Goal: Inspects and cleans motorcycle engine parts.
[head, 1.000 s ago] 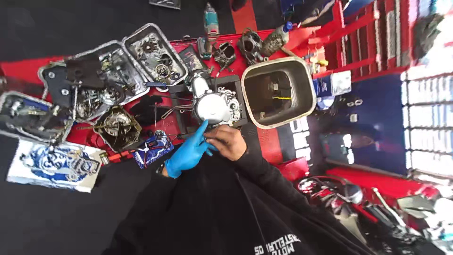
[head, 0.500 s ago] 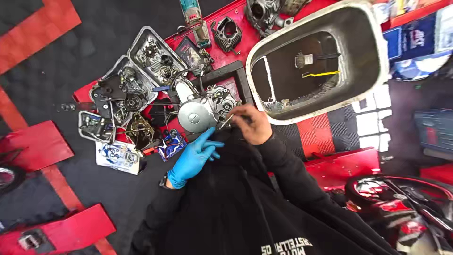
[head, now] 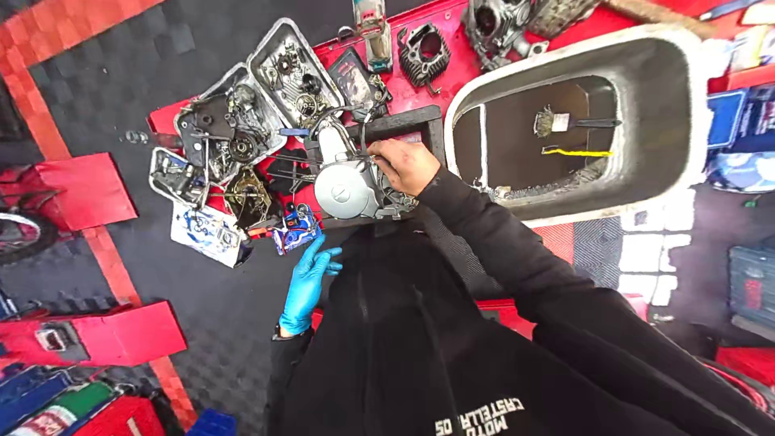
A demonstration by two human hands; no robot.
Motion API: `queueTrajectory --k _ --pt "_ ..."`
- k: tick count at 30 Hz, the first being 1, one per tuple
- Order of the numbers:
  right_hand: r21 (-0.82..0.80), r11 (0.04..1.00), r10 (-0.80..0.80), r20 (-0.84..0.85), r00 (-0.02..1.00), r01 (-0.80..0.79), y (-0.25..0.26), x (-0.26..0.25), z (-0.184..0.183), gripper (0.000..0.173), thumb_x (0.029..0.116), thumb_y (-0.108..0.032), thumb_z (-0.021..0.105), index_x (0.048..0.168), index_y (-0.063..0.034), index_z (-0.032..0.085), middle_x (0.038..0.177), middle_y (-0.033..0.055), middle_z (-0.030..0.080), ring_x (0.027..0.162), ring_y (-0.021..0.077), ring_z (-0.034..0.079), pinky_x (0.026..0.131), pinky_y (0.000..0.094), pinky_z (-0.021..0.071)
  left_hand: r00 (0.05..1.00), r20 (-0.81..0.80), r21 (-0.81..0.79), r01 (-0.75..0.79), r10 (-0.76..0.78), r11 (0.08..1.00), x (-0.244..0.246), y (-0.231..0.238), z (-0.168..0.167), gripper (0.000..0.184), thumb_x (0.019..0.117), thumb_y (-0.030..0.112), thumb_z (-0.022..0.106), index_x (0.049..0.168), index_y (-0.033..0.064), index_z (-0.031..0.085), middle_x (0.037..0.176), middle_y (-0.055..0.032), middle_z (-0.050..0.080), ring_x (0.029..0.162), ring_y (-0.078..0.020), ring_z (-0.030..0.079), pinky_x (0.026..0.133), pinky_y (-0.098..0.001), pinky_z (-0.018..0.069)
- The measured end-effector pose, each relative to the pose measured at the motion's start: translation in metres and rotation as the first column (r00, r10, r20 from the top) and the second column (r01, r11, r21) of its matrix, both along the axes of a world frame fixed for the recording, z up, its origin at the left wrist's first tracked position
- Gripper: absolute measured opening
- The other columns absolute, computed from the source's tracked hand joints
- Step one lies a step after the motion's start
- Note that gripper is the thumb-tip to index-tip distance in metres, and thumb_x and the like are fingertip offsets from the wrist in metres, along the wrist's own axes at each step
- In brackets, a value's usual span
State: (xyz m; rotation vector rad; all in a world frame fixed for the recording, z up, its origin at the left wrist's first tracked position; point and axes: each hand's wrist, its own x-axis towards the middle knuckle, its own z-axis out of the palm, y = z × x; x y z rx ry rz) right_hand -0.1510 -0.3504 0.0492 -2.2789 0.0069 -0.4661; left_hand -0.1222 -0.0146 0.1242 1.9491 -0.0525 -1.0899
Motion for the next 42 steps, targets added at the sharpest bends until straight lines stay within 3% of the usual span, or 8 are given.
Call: queueTrajectory --k 5,11,18,24,29,32,37,42 --pt "-0.238 0.965 0.105 -0.026 0.994 -0.108 0.005 0.003 0.008 0.021 0.1026 -0.01 0.054 0.116 -0.0014 0.068 0.099 0.0187 0.074 0.09 0.0362 0.074 0.076 0.0497 0.0615 0.998 -0.026 0.004 -0.063 0.063 0.998 -0.006 0.005 -0.009 0.047 0.1105 0.016 0.04 0.154 -0.0004 0.039 0.121 -0.012 0.074 0.088 -0.0208 0.075 0.081 -0.0348 0.063" --pt "-0.239 0.971 0.011 -0.055 0.998 -0.023 0.008 -0.002 0.006 0.024 0.1039 -0.017 0.053 0.115 -0.006 0.071 0.094 0.0142 0.076 0.086 0.0331 0.075 0.072 0.0503 0.0612 0.999 -0.029 -0.04 -0.039 0.038 0.998 0.005 0.006 -0.013 0.048 0.1113 0.02 0.039 0.155 -0.0003 0.039 0.123 -0.0115 0.073 0.093 -0.0213 0.075 0.084 -0.0372 0.0626" --pt "-0.003 0.998 -0.063 -0.157 0.986 0.064 0.005 -0.008 -0.011 0.023 0.1 -0.018 0.061 0.115 -0.0122 0.078 0.122 0.0114 0.074 0.113 0.0271 0.071 0.097 0.0481 0.0583 0.998 -0.048 -0.051 -0.036 0.033 0.998 0.013 0.005 -0.017 0.047 0.1116 0.021 0.039 0.154 0.0003 0.039 0.123 -0.0112 0.072 0.093 -0.0209 0.075 0.084 -0.0363 0.0625" --pt "-0.206 0.977 -0.11 -0.3 0.947 0.048 0.01 0.004 0.008 0.025 0.0978 -0.021 0.058 0.108 -0.0116 0.078 0.099 0.0131 0.076 0.087 0.0328 0.074 0.072 0.0551 0.0586 0.996 -0.075 -0.044 -0.048 0.045 0.998 0.016 0.011 -0.022 0.047 0.1117 0.021 0.04 0.154 0.0005 0.041 0.122 -0.0094 0.073 0.092 -0.0195 0.075 0.084 -0.0353 0.0626" --pt "-0.265 0.964 -0.142 -0.489 0.86 0.008 0.007 0.015 0.033 0.026 0.0927 -0.03 0.063 0.098 -0.0078 0.076 0.094 0.018 0.075 0.086 0.0414 0.073 0.07 0.0667 0.0548 0.994 -0.087 -0.037 -0.062 0.059 0.997 0.019 0.018 -0.027 0.047 0.1114 0.023 0.041 0.153 0.0016 0.043 0.122 -0.0096 0.073 0.093 -0.0189 0.074 0.085 -0.036 0.0625" --pt "-0.242 0.97 -0.116 -0.52 0.846 -0.015 0.008 0.02 0.043 0.026 0.0934 -0.029 0.067 0.106 -0.0068 0.075 0.099 0.0227 0.074 0.091 0.0476 0.071 0.073 0.0726 0.0521 0.993 -0.094 -0.027 -0.074 0.072 0.997 0.02 0.026 -0.026 0.048 0.1113 0.026 0.041 0.153 0.0028 0.043 0.125 -0.0095 0.071 0.097 -0.0189 0.074 0.088 -0.0374 0.0621" --pt "-0.154 0.987 -0.01 -0.344 0.939 -0.046 0.006 0.004 0.018 0.027 0.0978 -0.018 0.063 0.117 -0.0038 0.074 0.105 0.0226 0.074 0.089 0.0407 0.073 0.079 0.0637 0.057 0.978 -0.123 -0.022 -0.17 0.166 0.985 0.013 0.04 -0.032 0.048 0.1108 0.026 0.043 0.153 0.003 0.044 0.125 -0.0109 0.07 0.096 -0.0192 0.074 0.087 -0.0373 0.0619" --pt "-0.33 0.928 0.038 -0.375 0.926 -0.172 0.003 0.006 0.023 0.03 0.1007 -0.016 0.053 0.118 -0.0005 0.072 0.106 0.028 0.071 0.087 0.0497 0.071 0.067 0.0684 0.0531 0.959 -0.161 0.015 -0.232 0.231 0.973 0.002 0.06 -0.042 0.048 0.1108 0.026 0.043 0.153 0.0038 0.043 0.126 -0.0117 0.07 0.097 -0.0198 0.073 0.087 -0.037 0.0611"
